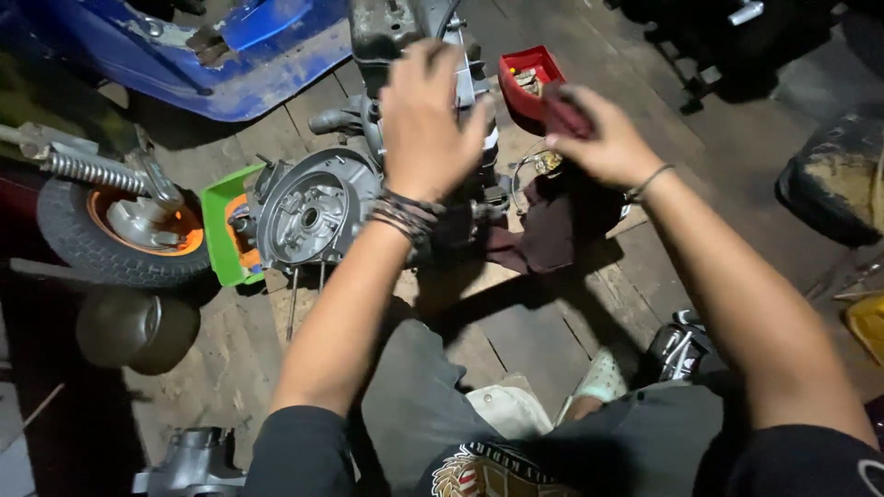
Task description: The person is sitting on the floor and working on a small engine block. They use a yellow tool to manipulate components inside the engine and handle a red container with small parts. The person also uses a cloth to wipe the engine surface.
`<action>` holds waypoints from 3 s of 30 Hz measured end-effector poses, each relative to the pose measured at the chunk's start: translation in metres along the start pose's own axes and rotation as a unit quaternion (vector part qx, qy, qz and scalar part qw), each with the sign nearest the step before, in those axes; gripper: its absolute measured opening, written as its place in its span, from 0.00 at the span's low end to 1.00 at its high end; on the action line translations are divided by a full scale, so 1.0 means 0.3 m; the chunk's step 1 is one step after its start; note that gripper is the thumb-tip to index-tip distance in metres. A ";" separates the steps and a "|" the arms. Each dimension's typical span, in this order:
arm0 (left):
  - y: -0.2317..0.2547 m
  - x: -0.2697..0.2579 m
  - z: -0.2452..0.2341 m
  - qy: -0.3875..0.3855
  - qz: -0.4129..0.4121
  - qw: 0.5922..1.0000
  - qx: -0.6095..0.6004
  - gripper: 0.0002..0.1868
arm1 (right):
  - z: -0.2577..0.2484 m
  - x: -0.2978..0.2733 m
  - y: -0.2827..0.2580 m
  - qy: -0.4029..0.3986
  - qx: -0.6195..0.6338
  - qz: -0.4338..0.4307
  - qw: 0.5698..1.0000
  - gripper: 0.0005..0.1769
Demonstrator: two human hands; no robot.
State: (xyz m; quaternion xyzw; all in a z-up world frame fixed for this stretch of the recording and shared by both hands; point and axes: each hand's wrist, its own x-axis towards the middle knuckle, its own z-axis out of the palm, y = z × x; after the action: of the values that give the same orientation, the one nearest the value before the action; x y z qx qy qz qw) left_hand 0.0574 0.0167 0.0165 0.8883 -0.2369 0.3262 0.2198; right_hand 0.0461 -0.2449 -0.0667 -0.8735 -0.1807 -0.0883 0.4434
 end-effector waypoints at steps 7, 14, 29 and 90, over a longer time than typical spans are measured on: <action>-0.154 0.008 0.079 -0.043 -0.052 0.997 0.025 0.42 | 0.140 0.087 -0.129 -0.041 -0.158 -0.064 0.984 0.35; -0.161 -0.011 0.059 -0.065 -0.029 0.997 -0.015 0.39 | 0.169 0.207 -0.106 -0.026 -0.237 -0.022 0.971 0.26; -0.174 -0.012 0.113 -0.028 -0.053 0.996 -0.073 0.32 | 0.196 0.206 -0.238 -0.042 -0.482 -0.055 0.874 0.12; -0.206 -0.046 0.152 -0.006 0.042 0.988 -0.152 0.23 | 0.184 0.139 -0.240 -0.089 -0.494 -0.088 0.860 0.12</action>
State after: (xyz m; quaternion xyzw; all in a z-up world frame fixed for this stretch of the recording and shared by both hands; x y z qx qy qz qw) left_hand 0.1048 0.0446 -0.0390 0.8359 -0.3218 0.2903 0.3367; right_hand 0.0556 -0.1514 -0.0327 -0.9626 -0.2280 -0.1261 -0.0739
